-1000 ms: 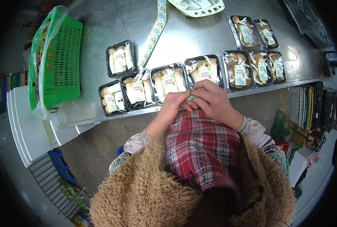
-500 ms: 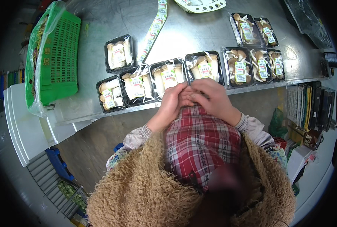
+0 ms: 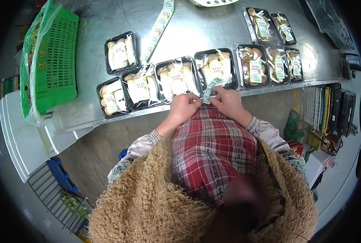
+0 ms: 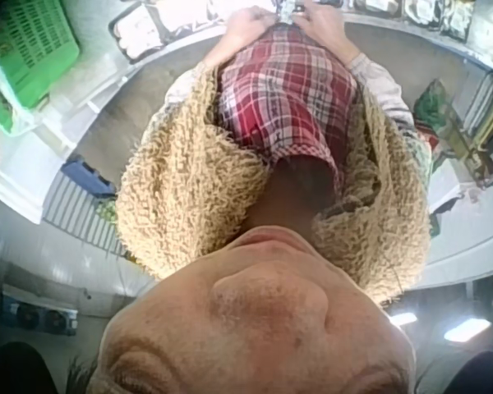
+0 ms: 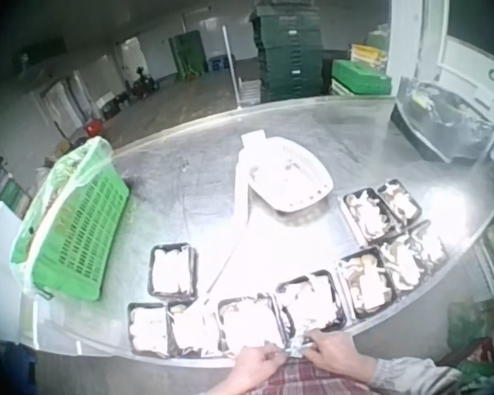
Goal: The person applies printed labels to multiple plastic trays of mushrooms on a metal worktable. They tear labels from a roll, smooth them onto the trays, and arrange the labeled trays in rows.
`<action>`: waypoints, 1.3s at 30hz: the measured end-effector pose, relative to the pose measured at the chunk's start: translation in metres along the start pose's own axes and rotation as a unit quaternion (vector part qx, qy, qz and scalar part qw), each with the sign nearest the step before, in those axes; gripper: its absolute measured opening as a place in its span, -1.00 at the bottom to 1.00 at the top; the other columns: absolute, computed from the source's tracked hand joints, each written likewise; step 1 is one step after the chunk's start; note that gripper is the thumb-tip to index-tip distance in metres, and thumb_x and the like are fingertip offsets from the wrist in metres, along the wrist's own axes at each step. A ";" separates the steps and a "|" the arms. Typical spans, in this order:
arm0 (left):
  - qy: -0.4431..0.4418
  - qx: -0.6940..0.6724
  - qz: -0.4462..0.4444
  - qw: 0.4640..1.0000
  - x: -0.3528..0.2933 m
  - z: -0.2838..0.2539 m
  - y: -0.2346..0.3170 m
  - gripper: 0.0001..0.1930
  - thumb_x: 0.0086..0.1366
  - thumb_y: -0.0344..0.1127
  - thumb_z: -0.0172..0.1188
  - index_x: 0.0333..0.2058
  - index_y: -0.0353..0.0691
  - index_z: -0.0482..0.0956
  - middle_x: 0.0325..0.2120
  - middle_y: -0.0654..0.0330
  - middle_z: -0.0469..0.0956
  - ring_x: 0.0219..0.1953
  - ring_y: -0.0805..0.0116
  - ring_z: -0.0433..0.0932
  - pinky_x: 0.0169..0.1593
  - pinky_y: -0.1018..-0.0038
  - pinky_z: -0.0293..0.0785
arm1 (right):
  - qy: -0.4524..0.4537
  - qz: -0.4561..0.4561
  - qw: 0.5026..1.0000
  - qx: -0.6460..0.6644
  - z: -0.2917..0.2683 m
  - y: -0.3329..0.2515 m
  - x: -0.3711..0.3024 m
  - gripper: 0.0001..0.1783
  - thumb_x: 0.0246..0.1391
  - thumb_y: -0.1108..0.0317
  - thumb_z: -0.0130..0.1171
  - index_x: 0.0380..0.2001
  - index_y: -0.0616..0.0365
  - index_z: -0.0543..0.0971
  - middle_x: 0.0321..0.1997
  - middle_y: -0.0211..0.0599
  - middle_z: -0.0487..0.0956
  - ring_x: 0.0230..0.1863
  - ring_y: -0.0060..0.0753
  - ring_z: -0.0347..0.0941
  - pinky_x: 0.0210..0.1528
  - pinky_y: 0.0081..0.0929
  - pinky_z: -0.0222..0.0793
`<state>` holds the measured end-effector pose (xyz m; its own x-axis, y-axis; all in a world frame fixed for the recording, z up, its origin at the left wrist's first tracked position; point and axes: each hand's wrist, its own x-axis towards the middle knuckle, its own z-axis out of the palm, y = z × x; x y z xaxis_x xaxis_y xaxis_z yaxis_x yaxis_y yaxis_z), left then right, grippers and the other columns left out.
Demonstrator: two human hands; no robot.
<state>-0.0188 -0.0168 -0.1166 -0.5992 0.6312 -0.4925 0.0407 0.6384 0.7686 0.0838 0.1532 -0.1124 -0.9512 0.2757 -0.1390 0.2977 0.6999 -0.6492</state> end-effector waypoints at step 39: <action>-0.113 -0.564 -0.091 0.813 0.000 -0.032 0.041 -0.82 0.27 -0.35 0.11 -0.44 -0.35 0.53 -0.63 0.15 0.52 -0.68 0.54 0.42 -0.59 0.64 0.34 | 0.050 -0.113 0.976 0.178 -0.040 -0.046 0.016 -0.88 -0.05 0.50 0.24 -0.36 0.19 0.59 -0.38 -0.30 0.54 -0.43 -0.38 0.49 -0.41 -0.55 0.41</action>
<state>-0.0426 -0.0050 -0.0722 -0.3455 0.7176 -0.6047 -0.8675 0.0016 0.4975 0.0584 0.1521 -0.0551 -0.9711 0.2167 0.1001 0.0170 0.4811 -0.8765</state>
